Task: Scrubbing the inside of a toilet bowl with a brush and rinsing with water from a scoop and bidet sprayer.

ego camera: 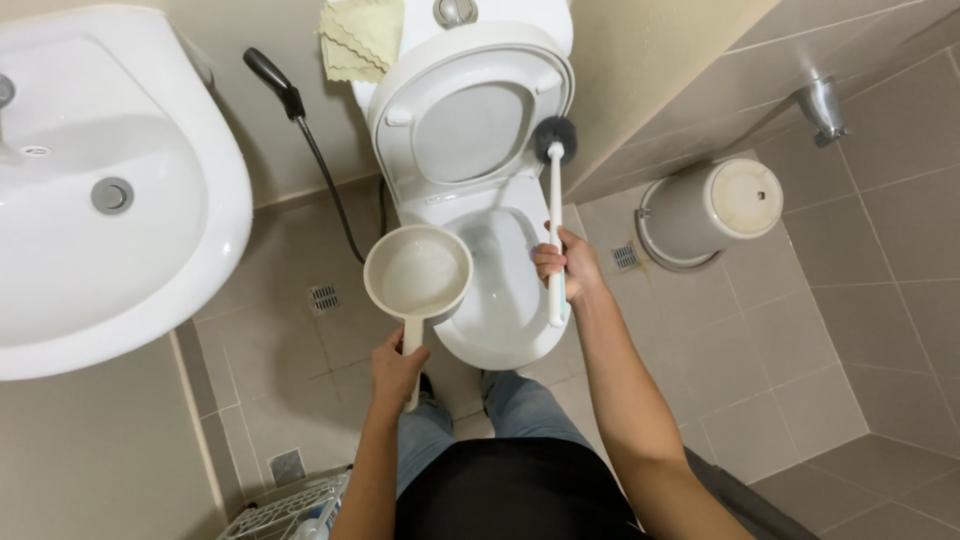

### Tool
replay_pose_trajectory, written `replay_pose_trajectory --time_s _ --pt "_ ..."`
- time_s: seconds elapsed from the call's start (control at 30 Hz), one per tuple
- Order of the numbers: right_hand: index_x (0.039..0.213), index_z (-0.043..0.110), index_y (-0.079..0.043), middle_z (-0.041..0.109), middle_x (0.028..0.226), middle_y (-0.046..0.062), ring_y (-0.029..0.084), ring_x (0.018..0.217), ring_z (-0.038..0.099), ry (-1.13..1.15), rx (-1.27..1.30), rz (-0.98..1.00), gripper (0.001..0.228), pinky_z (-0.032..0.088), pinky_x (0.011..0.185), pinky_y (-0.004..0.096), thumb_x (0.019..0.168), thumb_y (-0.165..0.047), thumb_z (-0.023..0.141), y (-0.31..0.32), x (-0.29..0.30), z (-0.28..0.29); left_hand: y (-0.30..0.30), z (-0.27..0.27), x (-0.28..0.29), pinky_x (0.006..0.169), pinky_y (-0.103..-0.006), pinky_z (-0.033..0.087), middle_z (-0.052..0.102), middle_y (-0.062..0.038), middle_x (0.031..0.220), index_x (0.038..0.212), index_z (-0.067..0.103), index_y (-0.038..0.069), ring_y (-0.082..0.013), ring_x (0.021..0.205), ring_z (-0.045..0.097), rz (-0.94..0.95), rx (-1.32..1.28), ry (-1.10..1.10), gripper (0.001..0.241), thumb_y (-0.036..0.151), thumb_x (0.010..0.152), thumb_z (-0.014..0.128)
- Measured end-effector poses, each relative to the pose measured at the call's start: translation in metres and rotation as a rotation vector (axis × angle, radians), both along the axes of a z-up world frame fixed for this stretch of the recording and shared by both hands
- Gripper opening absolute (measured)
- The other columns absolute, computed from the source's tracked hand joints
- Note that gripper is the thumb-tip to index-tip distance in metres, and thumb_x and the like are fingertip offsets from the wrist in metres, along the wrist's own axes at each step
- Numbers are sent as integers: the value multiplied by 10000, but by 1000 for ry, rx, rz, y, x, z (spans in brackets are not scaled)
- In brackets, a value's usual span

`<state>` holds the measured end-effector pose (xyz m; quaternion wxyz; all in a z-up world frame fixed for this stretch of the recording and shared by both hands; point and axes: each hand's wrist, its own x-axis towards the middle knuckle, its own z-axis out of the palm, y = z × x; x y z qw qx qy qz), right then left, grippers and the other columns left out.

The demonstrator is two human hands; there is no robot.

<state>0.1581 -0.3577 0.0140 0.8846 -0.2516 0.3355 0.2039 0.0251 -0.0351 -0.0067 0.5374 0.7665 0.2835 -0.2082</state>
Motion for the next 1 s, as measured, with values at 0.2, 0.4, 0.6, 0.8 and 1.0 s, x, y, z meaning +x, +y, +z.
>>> replay_pose_trajectory --time_s 0.2,0.4,0.6,0.8,1.0 --pt "1258 399 -111 357 738 -30 6 472 369 129 -260 119 289 325 366 131 1068 -318 331 -14 13 -73 -4 8 4 813 -470 545 730 -252 1058 1397 607 -20 -344 989 704 -1 9 4 752 239 716 795" --pt "1259 469 40 546 813 121 185 572 612 -62 -708 160 374 587 474 349 910 -28 586 -22 -42 -89 -5 9 2 833 -475 548 726 -255 1081 1409 598 -12 -350 1014 700 8 8 11 752 222 719 782" --pt "1528 314 -103 453 769 43 101 492 455 -28 -511 267 520 415 407 207 1065 -213 523 -33 -86 -73 -4 -1 1 816 -460 551 731 -241 1068 1411 604 -3 -319 984 700 20 -7 17 743 222 727 788" --pt "1503 423 -53 566 670 152 210 415 529 -13 -774 121 536 487 343 370 1025 -202 615 -4 -37 -84 -1 0 -4 841 -470 540 728 -259 1079 1407 601 -17 -352 1017 697 21 2 12 749 215 720 788" --pt "1531 391 -48 551 653 133 207 416 552 52 -877 109 591 514 339 349 1008 -180 632 25 -25 -103 13 -12 -16 840 -484 542 726 -259 1093 1425 592 -2 -362 1034 697 39 17 38 772 231 714 779"
